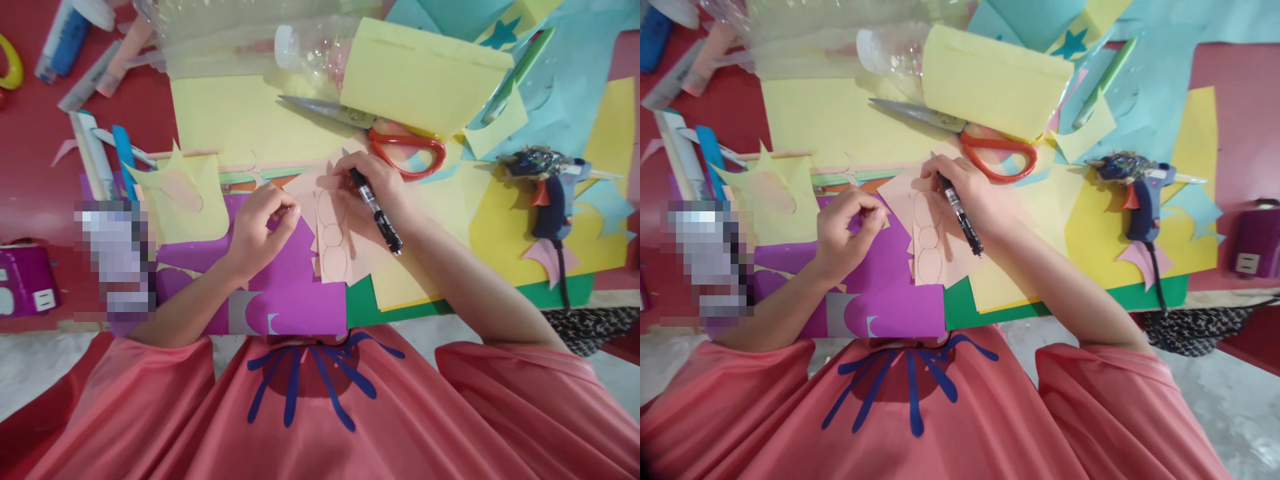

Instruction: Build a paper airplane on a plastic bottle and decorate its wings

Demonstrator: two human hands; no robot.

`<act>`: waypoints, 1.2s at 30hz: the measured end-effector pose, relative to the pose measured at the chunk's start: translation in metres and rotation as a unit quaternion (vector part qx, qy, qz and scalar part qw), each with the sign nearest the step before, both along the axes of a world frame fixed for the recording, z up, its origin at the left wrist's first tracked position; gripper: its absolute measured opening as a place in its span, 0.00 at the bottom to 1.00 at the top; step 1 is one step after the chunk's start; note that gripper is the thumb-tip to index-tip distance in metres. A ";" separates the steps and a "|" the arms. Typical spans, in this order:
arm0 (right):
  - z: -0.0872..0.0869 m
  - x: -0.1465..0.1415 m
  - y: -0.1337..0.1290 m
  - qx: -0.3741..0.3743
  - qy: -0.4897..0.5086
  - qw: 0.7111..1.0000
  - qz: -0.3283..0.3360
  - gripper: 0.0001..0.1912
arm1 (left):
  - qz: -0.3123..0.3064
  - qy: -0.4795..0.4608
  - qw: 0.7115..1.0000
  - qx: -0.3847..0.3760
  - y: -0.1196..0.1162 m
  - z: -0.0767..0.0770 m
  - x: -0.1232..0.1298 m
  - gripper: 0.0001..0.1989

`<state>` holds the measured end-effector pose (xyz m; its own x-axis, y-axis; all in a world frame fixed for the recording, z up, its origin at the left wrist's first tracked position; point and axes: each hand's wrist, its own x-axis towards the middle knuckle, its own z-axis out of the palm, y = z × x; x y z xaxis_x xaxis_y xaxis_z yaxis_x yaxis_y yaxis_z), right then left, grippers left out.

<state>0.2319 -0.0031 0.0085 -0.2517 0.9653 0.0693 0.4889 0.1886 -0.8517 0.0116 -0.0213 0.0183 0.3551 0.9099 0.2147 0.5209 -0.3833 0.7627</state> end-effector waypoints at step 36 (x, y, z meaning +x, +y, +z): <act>0.006 0.037 0.013 0.113 -0.272 0.953 -0.077 0.18 | 0.103 -0.206 0.957 -0.178 0.012 -0.016 -0.006 0.21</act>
